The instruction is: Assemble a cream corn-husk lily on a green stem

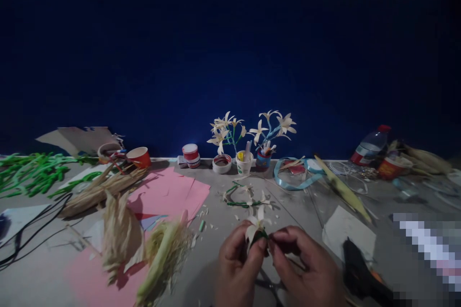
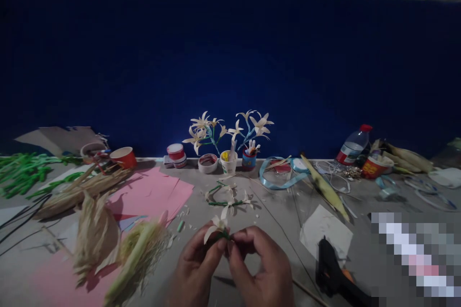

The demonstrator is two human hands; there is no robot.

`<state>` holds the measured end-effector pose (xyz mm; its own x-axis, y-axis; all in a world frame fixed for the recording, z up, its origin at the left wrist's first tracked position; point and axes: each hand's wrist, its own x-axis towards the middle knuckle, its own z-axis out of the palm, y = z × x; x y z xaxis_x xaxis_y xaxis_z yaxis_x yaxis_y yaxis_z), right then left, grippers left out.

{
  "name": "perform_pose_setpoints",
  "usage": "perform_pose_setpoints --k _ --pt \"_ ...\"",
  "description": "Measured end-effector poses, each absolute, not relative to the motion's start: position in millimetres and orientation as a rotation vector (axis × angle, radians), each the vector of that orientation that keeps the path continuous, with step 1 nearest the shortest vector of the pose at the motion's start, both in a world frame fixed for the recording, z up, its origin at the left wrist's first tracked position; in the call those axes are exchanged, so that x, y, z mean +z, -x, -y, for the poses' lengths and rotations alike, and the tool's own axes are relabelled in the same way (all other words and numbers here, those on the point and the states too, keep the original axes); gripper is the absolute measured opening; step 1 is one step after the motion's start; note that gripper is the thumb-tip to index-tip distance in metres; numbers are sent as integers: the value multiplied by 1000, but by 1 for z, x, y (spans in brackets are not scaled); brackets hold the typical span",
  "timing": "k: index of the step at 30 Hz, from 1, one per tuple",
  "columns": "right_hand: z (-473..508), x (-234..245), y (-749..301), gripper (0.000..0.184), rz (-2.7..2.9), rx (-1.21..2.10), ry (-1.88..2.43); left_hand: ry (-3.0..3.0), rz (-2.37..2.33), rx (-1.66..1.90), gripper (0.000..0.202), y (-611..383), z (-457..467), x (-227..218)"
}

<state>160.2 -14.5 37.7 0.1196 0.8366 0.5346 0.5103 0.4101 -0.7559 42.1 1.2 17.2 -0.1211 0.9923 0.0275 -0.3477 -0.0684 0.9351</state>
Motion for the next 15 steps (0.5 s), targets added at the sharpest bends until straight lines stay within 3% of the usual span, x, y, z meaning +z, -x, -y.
perform_pose_setpoints --k 10,15 --pt "13 44 -160 8 1552 341 1228 -1061 -966 1520 19 -43 -2 26" --pt "11 45 -158 10 1419 595 1253 -1032 -989 1537 21 -45 0 26"
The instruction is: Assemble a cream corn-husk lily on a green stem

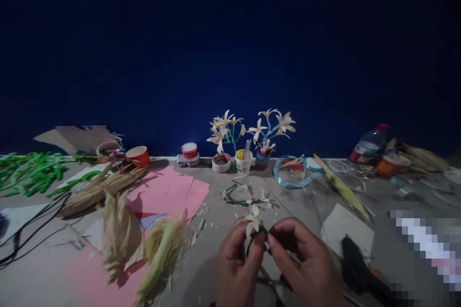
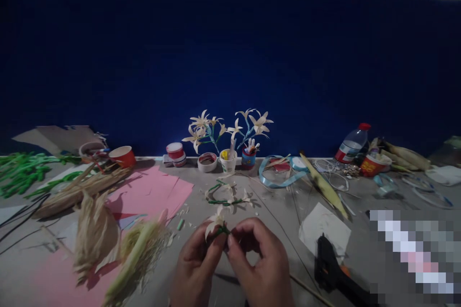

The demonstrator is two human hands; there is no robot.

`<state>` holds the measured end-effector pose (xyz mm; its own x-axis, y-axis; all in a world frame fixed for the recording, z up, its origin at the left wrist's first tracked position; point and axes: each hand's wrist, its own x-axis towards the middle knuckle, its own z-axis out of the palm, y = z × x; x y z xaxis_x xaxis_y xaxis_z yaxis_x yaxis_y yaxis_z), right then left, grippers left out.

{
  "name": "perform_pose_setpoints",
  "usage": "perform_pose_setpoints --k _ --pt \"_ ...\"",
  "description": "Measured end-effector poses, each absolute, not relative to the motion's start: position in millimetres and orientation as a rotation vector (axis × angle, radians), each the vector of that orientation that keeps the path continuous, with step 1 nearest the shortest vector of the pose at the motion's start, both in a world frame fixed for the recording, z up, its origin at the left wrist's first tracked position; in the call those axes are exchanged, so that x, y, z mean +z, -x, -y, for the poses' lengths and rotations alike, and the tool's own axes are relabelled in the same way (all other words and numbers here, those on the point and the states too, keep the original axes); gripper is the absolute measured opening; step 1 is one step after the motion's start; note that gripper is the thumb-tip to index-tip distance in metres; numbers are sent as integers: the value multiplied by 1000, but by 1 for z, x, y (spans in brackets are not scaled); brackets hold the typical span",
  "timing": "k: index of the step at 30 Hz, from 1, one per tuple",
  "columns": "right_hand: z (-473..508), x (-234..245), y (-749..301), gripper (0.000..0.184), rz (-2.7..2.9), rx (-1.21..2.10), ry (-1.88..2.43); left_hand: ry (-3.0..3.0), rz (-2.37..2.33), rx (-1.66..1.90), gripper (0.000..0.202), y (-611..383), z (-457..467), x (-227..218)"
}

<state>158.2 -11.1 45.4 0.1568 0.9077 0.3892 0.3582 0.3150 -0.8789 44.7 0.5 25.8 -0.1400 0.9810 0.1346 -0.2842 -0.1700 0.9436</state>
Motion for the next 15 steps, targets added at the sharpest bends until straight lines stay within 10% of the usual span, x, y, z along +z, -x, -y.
perform_pose_setpoints --k 15 --pt "10 53 -152 13 1284 826 1211 -830 -899 1506 23 -43 -3 27"
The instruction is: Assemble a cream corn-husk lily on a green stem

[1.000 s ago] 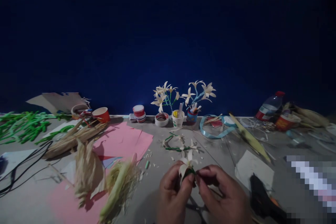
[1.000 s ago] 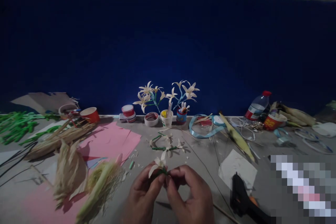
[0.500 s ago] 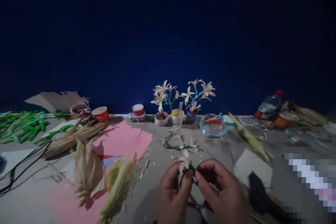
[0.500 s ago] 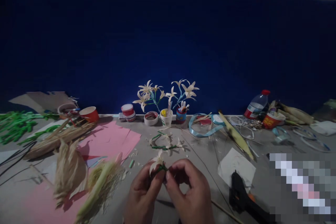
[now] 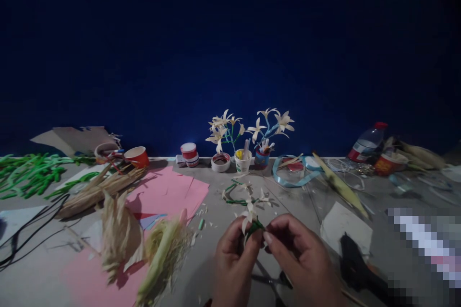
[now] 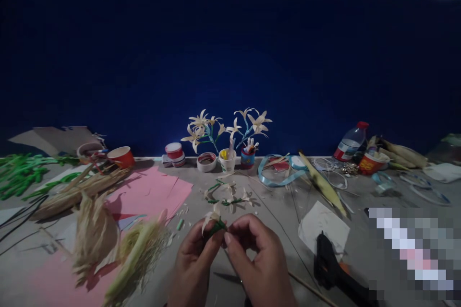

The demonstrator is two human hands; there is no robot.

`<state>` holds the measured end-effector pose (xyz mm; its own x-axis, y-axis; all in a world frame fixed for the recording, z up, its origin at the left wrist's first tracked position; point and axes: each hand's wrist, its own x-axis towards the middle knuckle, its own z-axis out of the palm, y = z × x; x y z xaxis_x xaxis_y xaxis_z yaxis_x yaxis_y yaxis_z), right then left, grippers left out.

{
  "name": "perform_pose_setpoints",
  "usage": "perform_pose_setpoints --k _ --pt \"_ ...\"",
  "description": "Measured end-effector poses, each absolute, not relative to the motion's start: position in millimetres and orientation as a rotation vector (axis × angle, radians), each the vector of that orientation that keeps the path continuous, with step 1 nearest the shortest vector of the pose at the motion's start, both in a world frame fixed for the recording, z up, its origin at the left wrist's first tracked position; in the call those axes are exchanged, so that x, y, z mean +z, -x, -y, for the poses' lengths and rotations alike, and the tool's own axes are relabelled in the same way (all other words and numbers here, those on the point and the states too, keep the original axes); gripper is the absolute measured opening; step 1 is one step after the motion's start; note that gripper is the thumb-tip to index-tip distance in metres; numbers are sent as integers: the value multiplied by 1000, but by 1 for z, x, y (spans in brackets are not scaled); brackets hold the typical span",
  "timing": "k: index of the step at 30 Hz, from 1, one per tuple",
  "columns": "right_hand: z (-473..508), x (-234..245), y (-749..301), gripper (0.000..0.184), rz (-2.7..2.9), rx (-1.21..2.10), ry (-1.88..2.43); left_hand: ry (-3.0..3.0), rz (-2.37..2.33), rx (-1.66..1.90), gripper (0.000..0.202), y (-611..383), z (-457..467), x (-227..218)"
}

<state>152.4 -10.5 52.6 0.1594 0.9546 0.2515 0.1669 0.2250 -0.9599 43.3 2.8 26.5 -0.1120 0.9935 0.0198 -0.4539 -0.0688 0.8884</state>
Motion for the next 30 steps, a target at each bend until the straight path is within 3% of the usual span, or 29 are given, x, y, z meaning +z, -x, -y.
perform_pose_setpoints --k 10,30 --pt "6 42 -156 12 1532 363 1304 -669 -841 1506 21 -45 -1 32" --pt "7 39 -157 13 1784 -59 1156 -649 -864 1511 16 -46 -2 33"
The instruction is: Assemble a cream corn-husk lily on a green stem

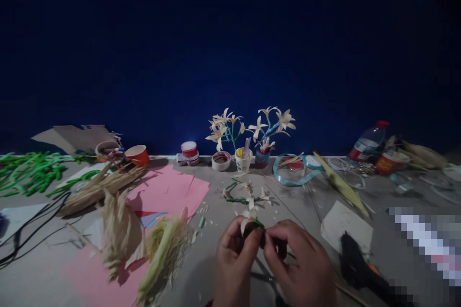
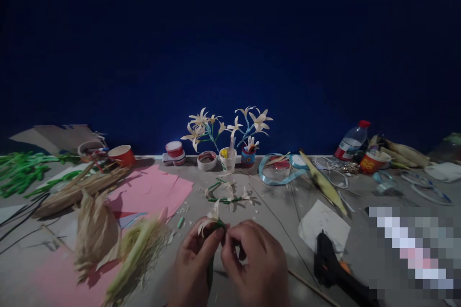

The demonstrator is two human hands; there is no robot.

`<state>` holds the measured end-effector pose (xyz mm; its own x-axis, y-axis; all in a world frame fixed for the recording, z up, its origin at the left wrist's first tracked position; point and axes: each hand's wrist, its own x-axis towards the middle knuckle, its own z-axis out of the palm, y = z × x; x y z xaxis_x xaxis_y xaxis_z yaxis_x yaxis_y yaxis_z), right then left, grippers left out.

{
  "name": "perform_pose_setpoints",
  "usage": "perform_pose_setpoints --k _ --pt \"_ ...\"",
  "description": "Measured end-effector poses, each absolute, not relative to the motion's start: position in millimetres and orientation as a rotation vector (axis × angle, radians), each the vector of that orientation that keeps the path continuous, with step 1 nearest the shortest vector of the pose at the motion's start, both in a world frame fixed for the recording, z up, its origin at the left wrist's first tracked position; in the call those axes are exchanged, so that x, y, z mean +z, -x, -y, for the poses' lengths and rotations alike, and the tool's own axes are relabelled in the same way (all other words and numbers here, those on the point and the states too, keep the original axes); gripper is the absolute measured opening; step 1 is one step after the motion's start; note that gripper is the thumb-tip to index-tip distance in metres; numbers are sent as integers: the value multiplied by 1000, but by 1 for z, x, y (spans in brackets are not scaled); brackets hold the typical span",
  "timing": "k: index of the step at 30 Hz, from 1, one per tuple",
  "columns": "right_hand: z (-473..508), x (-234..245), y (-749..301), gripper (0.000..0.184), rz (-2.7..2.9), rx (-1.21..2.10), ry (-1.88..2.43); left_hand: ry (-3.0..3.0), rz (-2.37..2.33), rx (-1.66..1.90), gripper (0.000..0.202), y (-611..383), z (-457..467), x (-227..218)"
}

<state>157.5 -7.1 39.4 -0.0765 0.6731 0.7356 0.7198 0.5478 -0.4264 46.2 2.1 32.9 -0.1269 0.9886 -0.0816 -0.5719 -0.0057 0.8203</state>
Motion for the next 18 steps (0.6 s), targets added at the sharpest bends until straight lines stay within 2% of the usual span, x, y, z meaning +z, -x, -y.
perform_pose_setpoints --k 4,9,18 --pt "10 42 -156 13 1731 50 1197 -666 -892 1515 17 -46 -2 31" --pt "11 46 -156 10 1609 345 1229 -716 -943 1518 20 -44 -1 29" --pt "8 49 -161 5 1681 181 1309 -822 -915 1542 20 -43 -2 30"
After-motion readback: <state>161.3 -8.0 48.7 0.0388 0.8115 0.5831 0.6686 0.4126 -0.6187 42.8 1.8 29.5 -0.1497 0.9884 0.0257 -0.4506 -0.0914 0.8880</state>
